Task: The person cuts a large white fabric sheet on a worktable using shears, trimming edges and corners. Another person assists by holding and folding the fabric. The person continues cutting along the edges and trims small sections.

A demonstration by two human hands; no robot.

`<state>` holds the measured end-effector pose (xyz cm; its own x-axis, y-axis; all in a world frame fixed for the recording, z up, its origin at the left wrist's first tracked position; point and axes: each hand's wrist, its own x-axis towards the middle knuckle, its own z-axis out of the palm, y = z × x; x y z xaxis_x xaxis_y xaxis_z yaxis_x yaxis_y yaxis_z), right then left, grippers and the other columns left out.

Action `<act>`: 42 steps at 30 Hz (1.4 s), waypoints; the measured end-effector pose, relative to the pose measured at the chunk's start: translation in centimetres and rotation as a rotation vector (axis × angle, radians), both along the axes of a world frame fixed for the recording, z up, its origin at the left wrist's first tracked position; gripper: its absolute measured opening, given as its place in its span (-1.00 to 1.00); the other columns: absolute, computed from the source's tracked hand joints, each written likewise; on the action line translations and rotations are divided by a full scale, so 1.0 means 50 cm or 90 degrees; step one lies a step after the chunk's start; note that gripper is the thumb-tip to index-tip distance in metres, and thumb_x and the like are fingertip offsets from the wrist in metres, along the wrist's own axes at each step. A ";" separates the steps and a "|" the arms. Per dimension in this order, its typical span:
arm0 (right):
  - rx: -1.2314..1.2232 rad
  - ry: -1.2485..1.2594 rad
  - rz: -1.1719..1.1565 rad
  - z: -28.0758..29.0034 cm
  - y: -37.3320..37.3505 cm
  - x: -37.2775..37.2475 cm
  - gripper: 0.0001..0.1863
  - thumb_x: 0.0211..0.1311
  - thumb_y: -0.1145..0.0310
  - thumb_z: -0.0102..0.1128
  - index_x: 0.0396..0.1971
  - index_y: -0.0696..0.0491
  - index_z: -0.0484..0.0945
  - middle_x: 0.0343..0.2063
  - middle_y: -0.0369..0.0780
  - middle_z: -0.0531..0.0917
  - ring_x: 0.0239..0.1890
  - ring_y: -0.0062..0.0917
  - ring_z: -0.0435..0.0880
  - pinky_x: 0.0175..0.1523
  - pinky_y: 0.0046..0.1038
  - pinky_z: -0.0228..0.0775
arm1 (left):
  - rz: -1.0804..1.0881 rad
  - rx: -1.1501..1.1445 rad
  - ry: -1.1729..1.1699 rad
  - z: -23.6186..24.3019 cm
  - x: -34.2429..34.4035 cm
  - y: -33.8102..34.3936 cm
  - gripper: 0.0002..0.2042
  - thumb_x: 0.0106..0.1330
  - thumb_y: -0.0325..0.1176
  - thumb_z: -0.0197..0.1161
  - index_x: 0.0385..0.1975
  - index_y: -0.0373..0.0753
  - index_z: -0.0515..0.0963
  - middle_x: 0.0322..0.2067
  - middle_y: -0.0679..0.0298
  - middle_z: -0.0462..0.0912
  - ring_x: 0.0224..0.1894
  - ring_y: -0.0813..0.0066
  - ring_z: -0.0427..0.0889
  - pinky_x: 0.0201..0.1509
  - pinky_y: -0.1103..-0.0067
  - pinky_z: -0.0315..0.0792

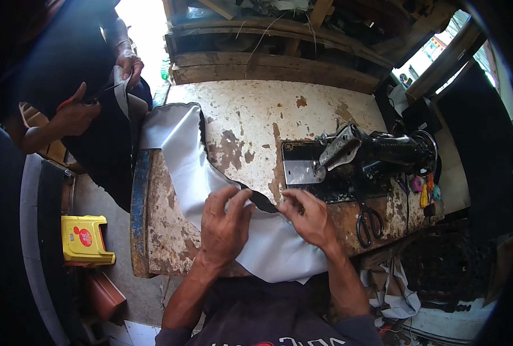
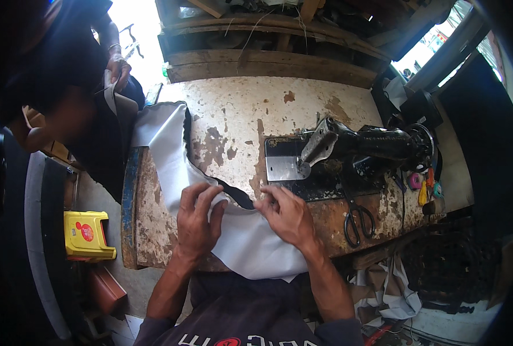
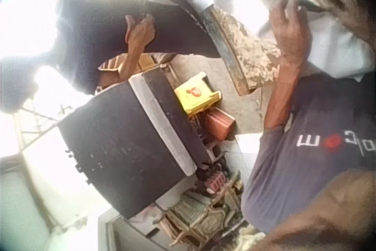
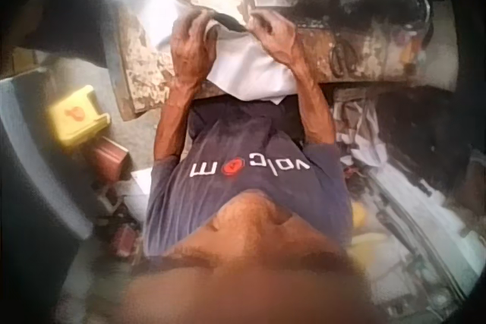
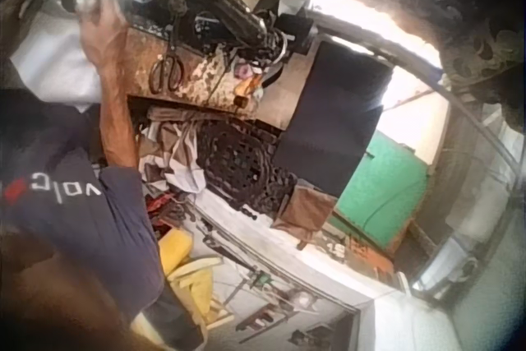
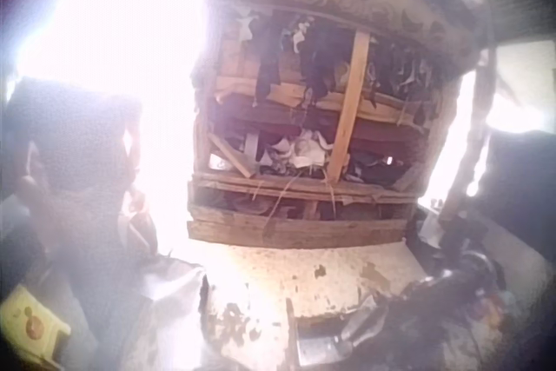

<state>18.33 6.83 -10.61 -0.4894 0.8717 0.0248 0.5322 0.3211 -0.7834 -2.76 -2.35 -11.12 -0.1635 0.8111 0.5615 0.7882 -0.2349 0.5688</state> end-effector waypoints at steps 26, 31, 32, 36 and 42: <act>0.307 -0.166 0.042 -0.045 -0.019 -0.022 -0.91 0.32 0.40 0.37 -0.26 0.07 0.74 -0.29 -0.15 0.69 -0.21 -0.22 0.66 -0.05 -0.28 0.54 | -0.122 -0.299 0.179 -0.092 0.032 0.027 -0.33 0.48 0.08 0.26 0.49 -0.15 0.42 0.55 0.15 0.36 0.64 0.17 0.21 0.70 0.02 -0.04; -0.020 0.121 0.006 -0.041 -0.009 0.008 -0.84 0.53 0.33 0.23 -0.18 0.11 0.64 -0.30 -0.21 0.65 -0.24 -0.45 0.64 -0.07 -0.40 0.52 | -0.119 -0.306 0.167 -0.087 0.030 0.029 -0.31 0.47 0.11 0.26 0.50 -0.15 0.42 0.55 0.18 0.36 0.64 0.18 0.21 0.70 0.02 -0.03; -0.119 0.190 -0.009 -0.043 -0.011 0.016 -0.82 0.57 0.31 0.20 -0.16 0.12 0.62 -0.30 -0.21 0.64 -0.24 -0.47 0.63 -0.08 -0.39 0.51 | -0.119 -0.306 0.167 -0.087 0.030 0.028 -0.31 0.47 0.11 0.25 0.50 -0.14 0.43 0.55 0.19 0.36 0.64 0.20 0.22 0.70 0.03 -0.03; -0.203 0.117 0.033 -0.050 -0.017 0.048 -0.82 0.64 0.30 0.08 -0.11 0.11 0.55 -0.42 -0.29 0.59 -0.34 -0.60 0.55 -0.13 -0.43 0.46 | -0.128 -0.318 0.176 -0.085 0.029 0.030 -0.31 0.47 0.13 0.24 0.51 -0.12 0.43 0.56 0.21 0.36 0.64 0.25 0.22 0.70 0.05 -0.03; -0.029 -0.047 -0.095 0.016 -0.047 0.156 -0.83 0.58 0.33 0.14 -0.03 0.10 0.58 -0.38 -0.15 0.67 -0.33 -0.26 0.67 -0.13 -0.27 0.52 | -0.114 -0.319 0.165 -0.090 0.025 0.034 -0.29 0.48 0.17 0.24 0.51 -0.11 0.42 0.56 0.21 0.35 0.65 0.20 0.19 0.71 0.04 -0.07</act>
